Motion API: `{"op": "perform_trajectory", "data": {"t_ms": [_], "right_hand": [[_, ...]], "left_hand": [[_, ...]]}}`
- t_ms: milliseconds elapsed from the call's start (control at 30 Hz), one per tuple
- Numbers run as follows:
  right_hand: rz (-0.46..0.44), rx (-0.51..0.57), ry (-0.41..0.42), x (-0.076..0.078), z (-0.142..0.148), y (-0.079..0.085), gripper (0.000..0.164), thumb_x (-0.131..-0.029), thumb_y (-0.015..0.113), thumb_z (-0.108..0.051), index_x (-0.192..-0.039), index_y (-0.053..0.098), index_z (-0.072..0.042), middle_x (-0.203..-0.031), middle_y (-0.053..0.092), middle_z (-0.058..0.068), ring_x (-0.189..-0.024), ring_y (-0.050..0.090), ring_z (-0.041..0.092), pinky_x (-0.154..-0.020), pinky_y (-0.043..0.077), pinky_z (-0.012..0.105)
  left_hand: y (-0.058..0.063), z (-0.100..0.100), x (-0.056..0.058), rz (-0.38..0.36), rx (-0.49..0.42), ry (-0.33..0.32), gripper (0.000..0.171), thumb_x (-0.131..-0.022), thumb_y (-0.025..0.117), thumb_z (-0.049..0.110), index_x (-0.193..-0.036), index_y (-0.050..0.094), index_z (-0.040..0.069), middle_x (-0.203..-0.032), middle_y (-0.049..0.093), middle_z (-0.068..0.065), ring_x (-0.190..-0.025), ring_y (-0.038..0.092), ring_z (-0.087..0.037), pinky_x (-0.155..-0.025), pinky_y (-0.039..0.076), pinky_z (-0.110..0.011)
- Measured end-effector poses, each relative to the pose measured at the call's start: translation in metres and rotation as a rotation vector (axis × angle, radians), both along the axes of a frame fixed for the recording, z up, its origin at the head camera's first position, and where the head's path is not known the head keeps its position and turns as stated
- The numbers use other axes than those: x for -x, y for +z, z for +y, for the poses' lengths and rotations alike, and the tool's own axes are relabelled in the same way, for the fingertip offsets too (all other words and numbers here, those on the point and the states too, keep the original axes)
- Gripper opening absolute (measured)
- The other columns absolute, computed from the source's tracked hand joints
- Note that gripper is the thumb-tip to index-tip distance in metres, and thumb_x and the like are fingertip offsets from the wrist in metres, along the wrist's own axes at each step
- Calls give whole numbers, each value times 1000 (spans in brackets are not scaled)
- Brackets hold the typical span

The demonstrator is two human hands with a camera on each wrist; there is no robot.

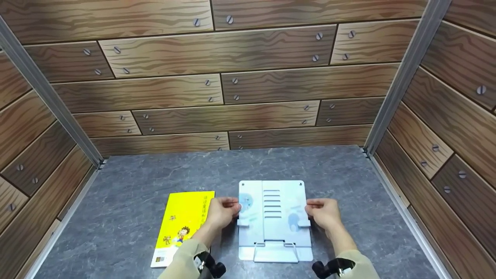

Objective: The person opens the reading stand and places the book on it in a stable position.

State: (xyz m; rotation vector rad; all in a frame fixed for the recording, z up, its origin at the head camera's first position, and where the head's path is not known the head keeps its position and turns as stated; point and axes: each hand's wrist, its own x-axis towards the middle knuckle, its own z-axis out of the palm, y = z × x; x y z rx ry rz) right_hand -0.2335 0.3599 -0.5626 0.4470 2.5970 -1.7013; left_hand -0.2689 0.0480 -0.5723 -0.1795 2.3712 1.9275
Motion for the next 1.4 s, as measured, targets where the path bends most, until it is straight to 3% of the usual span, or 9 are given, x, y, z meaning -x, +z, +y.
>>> {"op": "perform_trajectory", "data": {"t_ms": [300,467,933,1400], "right_hand": [[24,42,11,-5,1,4,38,-90,70,-7,-121,60,12,-99,66,13,-84,63,13,-75,56,29],[28,52,7,-9,1,7,37,-91,70,-7,-121,60,12,-101,66,14,-85,62,14,-74,56,26],[46,72,0,-15,6,9,39,-90,72,-11,-121,60,11,-104,65,15,-88,63,15,-78,57,30],[81,140,-12,-20,5,14,35,-89,73,-7,-116,62,12,-94,69,9,-82,67,15,-77,58,32]], "left_hand": [[2,-4,-2,68,-15,-45,9,-86,73,2,-93,74,7,-81,65,-1,-73,62,-12,-64,56,-25],[5,-4,-7,87,-14,-58,8,-87,73,3,-92,74,8,-81,65,0,-74,61,-12,-65,55,-24],[12,-3,-16,108,-29,-54,9,-87,73,4,-91,73,12,-81,65,2,-75,62,-12,-65,55,-25],[17,-5,-22,139,-52,-63,10,-87,73,3,-92,73,12,-82,66,0,-75,64,-12,-65,57,-24]]}}
